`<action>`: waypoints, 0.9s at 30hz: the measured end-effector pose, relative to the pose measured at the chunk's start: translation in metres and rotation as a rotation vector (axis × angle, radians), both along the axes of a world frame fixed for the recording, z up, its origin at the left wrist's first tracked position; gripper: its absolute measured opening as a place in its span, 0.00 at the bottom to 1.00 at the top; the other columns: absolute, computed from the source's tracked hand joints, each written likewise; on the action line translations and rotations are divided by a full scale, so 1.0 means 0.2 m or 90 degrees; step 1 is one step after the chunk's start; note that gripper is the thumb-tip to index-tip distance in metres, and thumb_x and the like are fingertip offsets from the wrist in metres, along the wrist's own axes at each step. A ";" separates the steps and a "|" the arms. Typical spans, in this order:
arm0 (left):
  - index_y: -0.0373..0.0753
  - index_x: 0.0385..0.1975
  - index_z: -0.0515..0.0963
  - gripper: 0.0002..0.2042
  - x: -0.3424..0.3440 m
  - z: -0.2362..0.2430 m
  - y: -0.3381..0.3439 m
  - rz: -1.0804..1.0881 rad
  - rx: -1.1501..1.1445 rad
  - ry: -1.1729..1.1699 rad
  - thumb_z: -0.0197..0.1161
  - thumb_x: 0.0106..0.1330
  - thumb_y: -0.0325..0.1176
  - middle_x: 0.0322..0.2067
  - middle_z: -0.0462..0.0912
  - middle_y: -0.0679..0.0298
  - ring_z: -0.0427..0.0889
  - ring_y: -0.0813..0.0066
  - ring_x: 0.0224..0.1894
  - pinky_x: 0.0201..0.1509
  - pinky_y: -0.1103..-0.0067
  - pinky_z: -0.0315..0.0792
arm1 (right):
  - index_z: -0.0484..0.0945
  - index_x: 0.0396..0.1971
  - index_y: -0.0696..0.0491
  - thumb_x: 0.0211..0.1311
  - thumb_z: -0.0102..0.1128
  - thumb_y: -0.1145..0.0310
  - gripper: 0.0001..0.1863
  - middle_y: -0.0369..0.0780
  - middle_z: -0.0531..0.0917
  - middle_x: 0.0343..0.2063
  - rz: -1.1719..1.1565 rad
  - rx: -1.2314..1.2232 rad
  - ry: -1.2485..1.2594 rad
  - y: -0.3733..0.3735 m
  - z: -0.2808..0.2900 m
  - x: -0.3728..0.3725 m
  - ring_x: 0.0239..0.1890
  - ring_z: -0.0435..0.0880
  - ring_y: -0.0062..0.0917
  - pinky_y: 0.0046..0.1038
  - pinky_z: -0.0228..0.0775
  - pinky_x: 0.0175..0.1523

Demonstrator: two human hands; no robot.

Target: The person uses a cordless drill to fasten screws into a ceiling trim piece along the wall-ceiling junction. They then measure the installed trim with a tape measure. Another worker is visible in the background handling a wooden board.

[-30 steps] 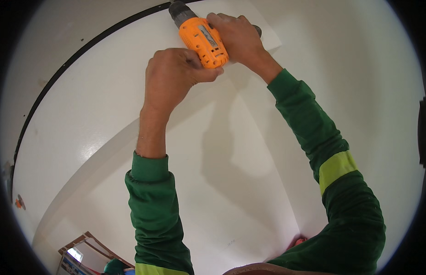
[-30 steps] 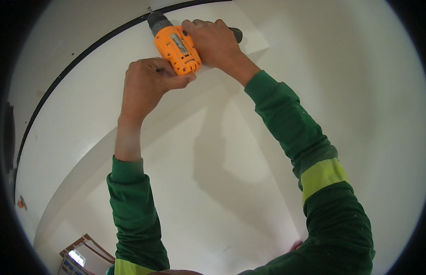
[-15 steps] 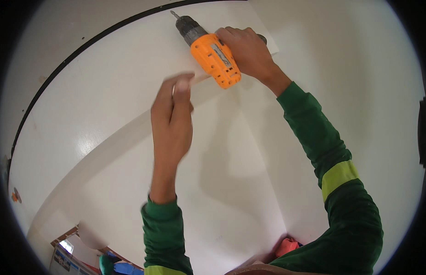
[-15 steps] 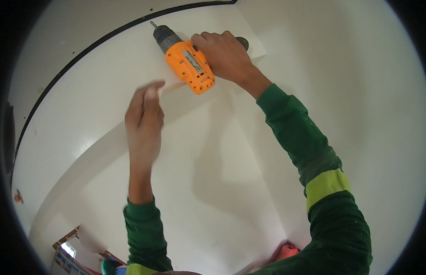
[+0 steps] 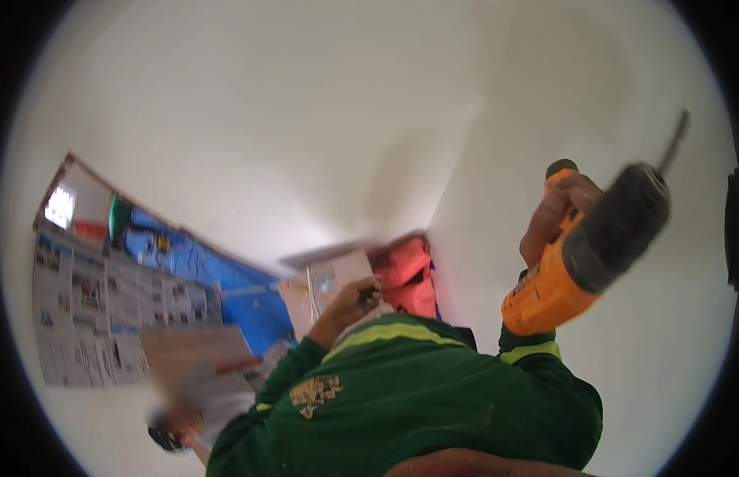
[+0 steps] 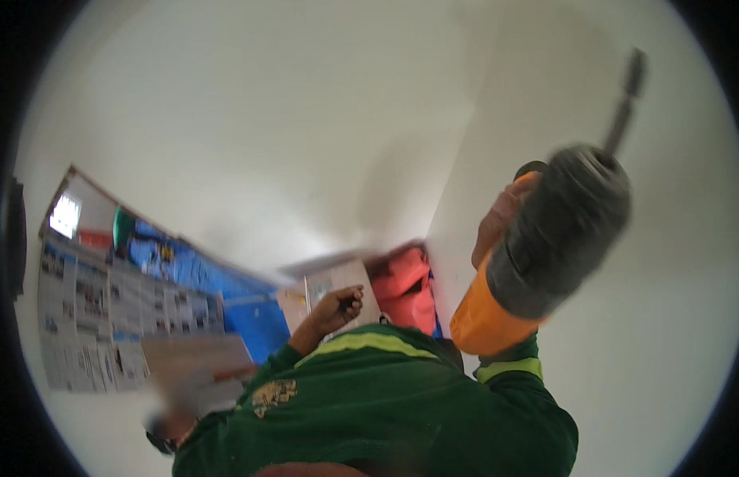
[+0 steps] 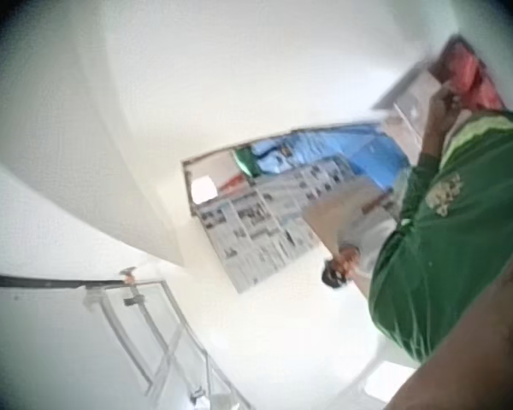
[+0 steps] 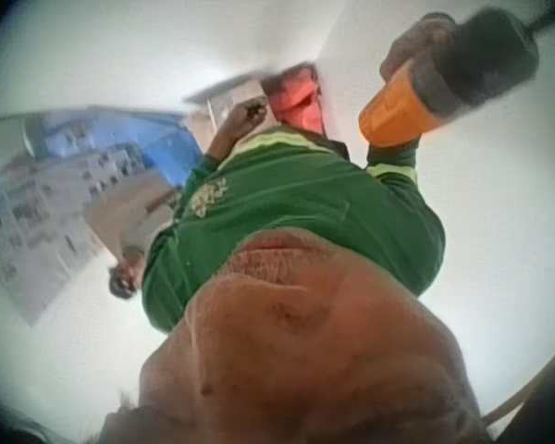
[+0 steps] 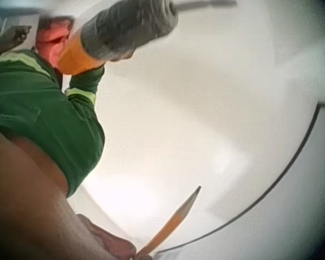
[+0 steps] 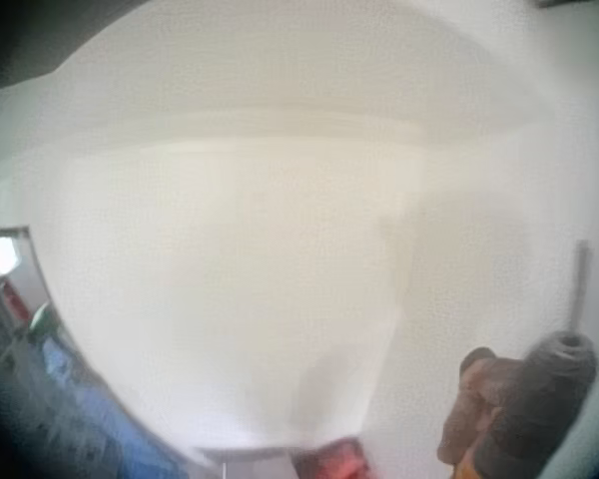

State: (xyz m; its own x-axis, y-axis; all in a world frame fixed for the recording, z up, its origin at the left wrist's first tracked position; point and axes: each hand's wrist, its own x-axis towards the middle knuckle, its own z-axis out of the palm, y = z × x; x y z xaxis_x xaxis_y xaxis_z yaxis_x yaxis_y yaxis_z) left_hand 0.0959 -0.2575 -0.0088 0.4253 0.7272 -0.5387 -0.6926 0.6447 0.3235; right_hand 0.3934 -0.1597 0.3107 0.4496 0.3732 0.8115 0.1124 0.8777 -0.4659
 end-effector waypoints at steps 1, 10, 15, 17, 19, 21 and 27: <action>0.37 0.50 0.79 0.09 -0.04 -0.13 -0.09 0.007 -0.029 0.014 0.57 0.82 0.36 0.33 0.79 0.69 0.77 0.78 0.34 0.34 0.84 0.73 | 0.73 0.40 0.57 0.66 0.58 0.82 0.07 0.39 0.81 0.33 -0.093 0.087 -0.262 -0.11 0.03 0.04 0.33 0.85 0.31 0.44 0.83 0.52; 0.38 0.41 0.78 0.13 -0.44 -0.55 -0.53 0.326 -0.182 0.120 0.51 0.84 0.38 0.32 0.80 0.62 0.80 0.69 0.36 0.39 0.75 0.78 | 0.72 0.42 0.55 0.63 0.55 0.82 0.09 0.39 0.81 0.23 0.036 0.204 -0.306 0.04 0.09 -0.39 0.29 0.90 0.31 0.47 0.88 0.51; 0.37 0.41 0.78 0.12 -0.50 -0.56 -0.78 0.482 -0.133 0.080 0.51 0.85 0.37 0.34 0.80 0.63 0.81 0.71 0.36 0.39 0.78 0.80 | 0.71 0.40 0.55 0.61 0.55 0.82 0.09 0.39 0.81 0.21 0.246 0.166 -0.227 0.05 -0.04 -0.58 0.27 0.89 0.31 0.47 0.89 0.51; 0.36 0.41 0.78 0.12 -0.53 -0.59 -0.90 0.510 -0.094 0.000 0.51 0.85 0.36 0.35 0.80 0.62 0.81 0.71 0.37 0.40 0.77 0.81 | 0.73 0.42 0.55 0.61 0.55 0.83 0.11 0.38 0.80 0.22 0.298 0.132 -0.237 0.00 -0.08 -0.65 0.28 0.88 0.29 0.47 0.88 0.50; 0.34 0.41 0.78 0.12 -0.55 -0.65 -1.04 0.568 0.047 -0.237 0.52 0.85 0.35 0.37 0.81 0.60 0.82 0.70 0.38 0.42 0.76 0.82 | 0.75 0.45 0.54 0.63 0.54 0.85 0.13 0.39 0.82 0.25 0.389 0.106 -0.248 -0.04 -0.09 -0.71 0.30 0.87 0.28 0.49 0.86 0.50; 0.33 0.41 0.78 0.13 -0.57 -0.74 -1.20 0.673 0.103 -0.355 0.52 0.84 0.35 0.37 0.81 0.59 0.83 0.67 0.40 0.45 0.74 0.83 | 0.75 0.45 0.54 0.63 0.54 0.85 0.14 0.39 0.82 0.24 0.441 0.101 -0.251 -0.09 -0.11 -0.79 0.29 0.87 0.27 0.48 0.86 0.50; 0.31 0.40 0.79 0.10 -0.65 -1.07 -1.63 1.121 -0.127 -0.258 0.56 0.82 0.32 0.41 0.81 0.55 0.82 0.62 0.43 0.52 0.65 0.83 | 0.74 0.50 0.53 0.66 0.48 0.85 0.17 0.38 0.80 0.27 0.568 0.119 -0.291 -0.16 -0.14 -0.92 0.32 0.86 0.27 0.50 0.84 0.53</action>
State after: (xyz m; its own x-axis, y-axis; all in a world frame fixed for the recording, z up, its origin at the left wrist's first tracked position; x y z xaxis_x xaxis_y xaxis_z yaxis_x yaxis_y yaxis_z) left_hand -0.0342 -0.5833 -0.2226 -0.5713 0.3669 -0.7342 -0.5389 -0.8424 -0.0017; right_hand 0.2097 -0.1918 0.2835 -0.2988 0.2701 0.9153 -0.4857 0.7825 -0.3895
